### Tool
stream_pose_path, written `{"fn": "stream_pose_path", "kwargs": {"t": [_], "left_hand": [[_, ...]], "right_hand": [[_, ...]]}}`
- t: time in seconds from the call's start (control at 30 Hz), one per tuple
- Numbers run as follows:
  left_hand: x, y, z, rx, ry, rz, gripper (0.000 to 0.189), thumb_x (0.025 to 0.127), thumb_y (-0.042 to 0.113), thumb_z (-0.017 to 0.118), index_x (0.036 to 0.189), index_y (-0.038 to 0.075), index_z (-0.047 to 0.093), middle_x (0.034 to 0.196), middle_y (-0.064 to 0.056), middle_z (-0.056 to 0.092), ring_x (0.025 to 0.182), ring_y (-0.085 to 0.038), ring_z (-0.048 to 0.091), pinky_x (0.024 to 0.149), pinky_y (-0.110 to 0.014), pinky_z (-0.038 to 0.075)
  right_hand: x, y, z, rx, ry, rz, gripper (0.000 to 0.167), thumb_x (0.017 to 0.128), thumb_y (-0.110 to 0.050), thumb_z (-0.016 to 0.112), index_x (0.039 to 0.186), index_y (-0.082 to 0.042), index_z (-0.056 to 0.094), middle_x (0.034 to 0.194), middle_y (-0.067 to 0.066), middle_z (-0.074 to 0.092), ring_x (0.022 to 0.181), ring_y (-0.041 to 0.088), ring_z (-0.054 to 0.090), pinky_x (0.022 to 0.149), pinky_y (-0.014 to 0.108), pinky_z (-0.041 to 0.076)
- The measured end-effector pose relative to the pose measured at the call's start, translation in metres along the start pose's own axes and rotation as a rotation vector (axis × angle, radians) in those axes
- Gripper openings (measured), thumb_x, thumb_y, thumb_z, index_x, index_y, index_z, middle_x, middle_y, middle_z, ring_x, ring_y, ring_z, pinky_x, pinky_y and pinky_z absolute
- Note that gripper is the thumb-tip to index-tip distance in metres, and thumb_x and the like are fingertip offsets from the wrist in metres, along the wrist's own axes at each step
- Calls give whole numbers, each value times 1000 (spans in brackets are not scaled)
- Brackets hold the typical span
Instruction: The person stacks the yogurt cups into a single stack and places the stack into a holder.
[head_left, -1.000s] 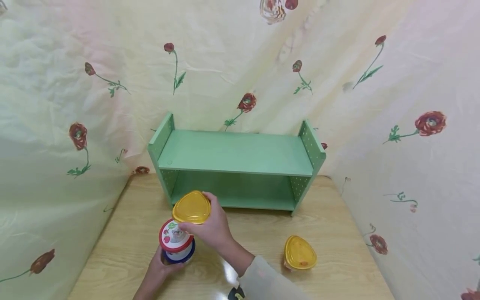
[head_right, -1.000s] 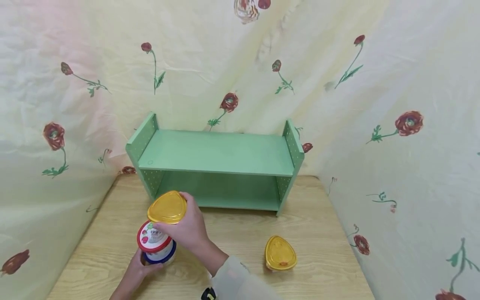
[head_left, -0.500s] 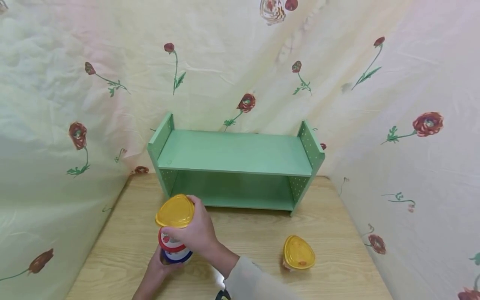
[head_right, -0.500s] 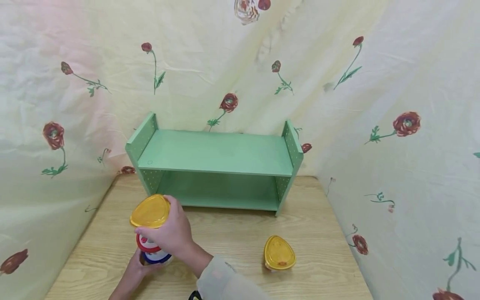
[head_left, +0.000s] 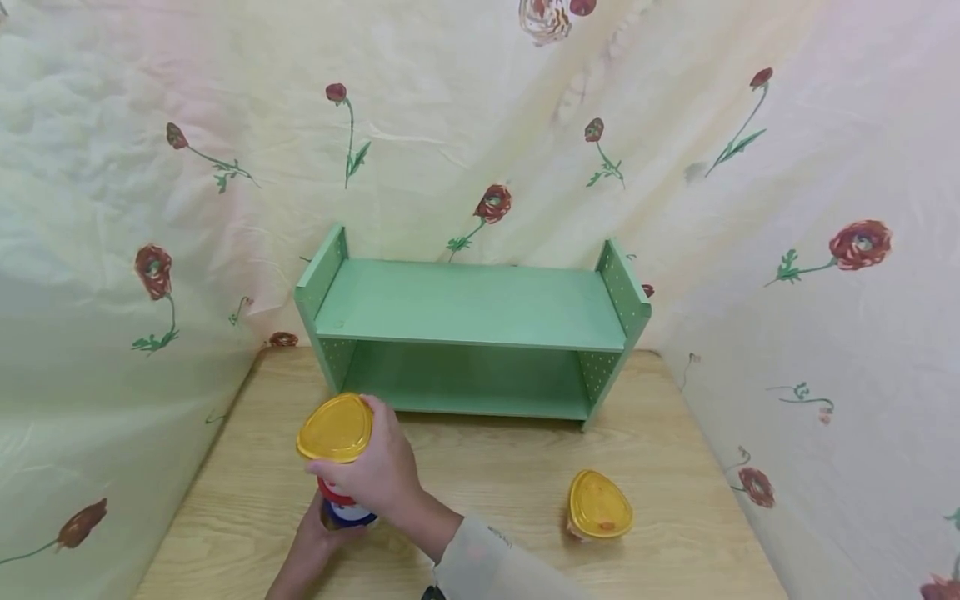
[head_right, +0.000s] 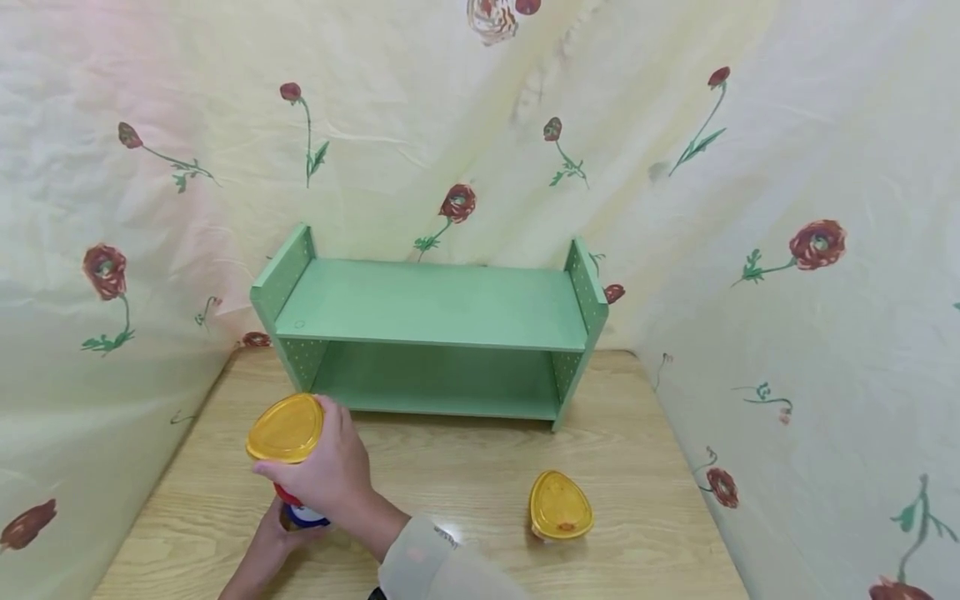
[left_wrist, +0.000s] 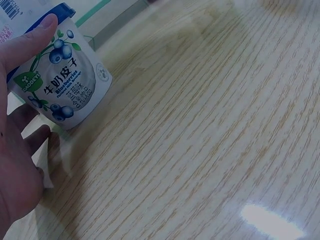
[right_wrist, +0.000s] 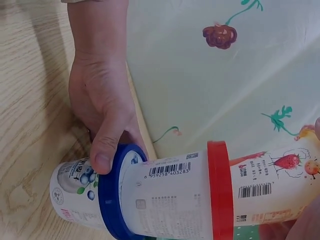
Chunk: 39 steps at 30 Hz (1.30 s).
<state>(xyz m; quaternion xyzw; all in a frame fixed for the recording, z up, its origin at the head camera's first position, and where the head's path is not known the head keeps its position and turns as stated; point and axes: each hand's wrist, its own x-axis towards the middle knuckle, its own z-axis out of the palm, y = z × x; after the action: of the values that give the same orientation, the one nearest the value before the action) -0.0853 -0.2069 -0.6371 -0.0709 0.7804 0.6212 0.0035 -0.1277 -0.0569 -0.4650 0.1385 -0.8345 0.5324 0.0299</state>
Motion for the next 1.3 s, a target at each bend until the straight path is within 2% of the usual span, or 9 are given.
{"fn": "stream_pose_path", "kwargs": {"t": [0.1, 0.27, 0.37, 0.5, 0.6, 0.73, 1.0, 1.2, 1.3], "left_hand": [[0, -1, 1, 11, 4, 14, 87, 72, 7, 90, 144, 7, 41, 127, -11, 61, 111, -10, 56, 100, -22, 42], [1, -1, 0, 26, -7, -6, 88, 73, 10, 90, 146, 8, 39, 131, -11, 59, 115, -14, 54, 102, -27, 41], [2, -1, 0, 21, -10, -20, 90, 73, 10, 90, 146, 7, 39, 131, -12, 59, 118, -22, 54, 106, -36, 41], [5, -1, 0, -14, -22, -75, 96, 71, 13, 91, 149, 8, 35, 137, -16, 55, 128, -35, 50, 112, -56, 35], [7, 0, 1, -27, -33, -124, 103, 70, 18, 93, 152, 11, 30, 145, -18, 49, 137, -41, 41, 115, -64, 27], [8, 2, 0, -21, -43, -176, 110, 68, 20, 94, 155, 13, 26, 152, -18, 42, 143, -44, 33, 116, -66, 23], [7, -1, -3, -36, -63, -229, 118, 66, 25, 95, 158, 12, 21, 155, -19, 37, 144, -47, 28, 115, -67, 23], [9, -6, -3, -38, -62, -217, 122, 63, 31, 95, 158, 13, 21, 156, -18, 37, 145, -46, 28, 116, -66, 23], [9, -6, -2, -37, -57, -209, 121, 64, 30, 95, 158, 12, 21, 155, -19, 37, 144, -47, 28, 115, -67, 23]], "right_hand": [[0, 1, 0, -56, 15, -12, 102, 65, -65, 87, 146, -23, 40, 124, -11, 53, 101, 8, 58, 81, 31, 56], [0, 1, -3, -90, 5, -11, 109, 64, -67, 86, 151, -24, 35, 129, -10, 53, 105, 9, 58, 84, 37, 56], [-2, 3, -8, -41, -28, -19, 110, 67, -64, 85, 155, -27, 30, 138, -9, 50, 115, 11, 56, 92, 43, 55], [-10, 10, -26, 92, -77, -96, 95, 83, -46, 78, 158, -27, 23, 155, -3, 36, 138, 19, 42, 109, 55, 42], [-18, 21, -47, 139, -82, -191, 86, 87, -28, 70, 159, -25, 22, 162, -1, 27, 148, 25, 29, 114, 63, 30], [-27, 43, -79, 97, -76, -257, 89, 86, -16, 68, 160, -25, 20, 165, -1, 21, 151, 27, 22, 115, 65, 24], [-52, 90, -152, -82, -104, -201, 92, 89, -32, 74, 162, -26, 18, 168, 1, 12, 152, 34, 16, 110, 72, 21], [-70, 128, -207, -223, -10, -239, 95, 82, -33, 81, 160, -17, 29, 165, 5, 24, 152, 39, 13, 105, 80, 19], [-82, 152, -233, -251, 45, -189, 95, 77, -28, 85, 157, -17, 34, 164, 11, 26, 151, 42, 11, 105, 83, 15]]}}
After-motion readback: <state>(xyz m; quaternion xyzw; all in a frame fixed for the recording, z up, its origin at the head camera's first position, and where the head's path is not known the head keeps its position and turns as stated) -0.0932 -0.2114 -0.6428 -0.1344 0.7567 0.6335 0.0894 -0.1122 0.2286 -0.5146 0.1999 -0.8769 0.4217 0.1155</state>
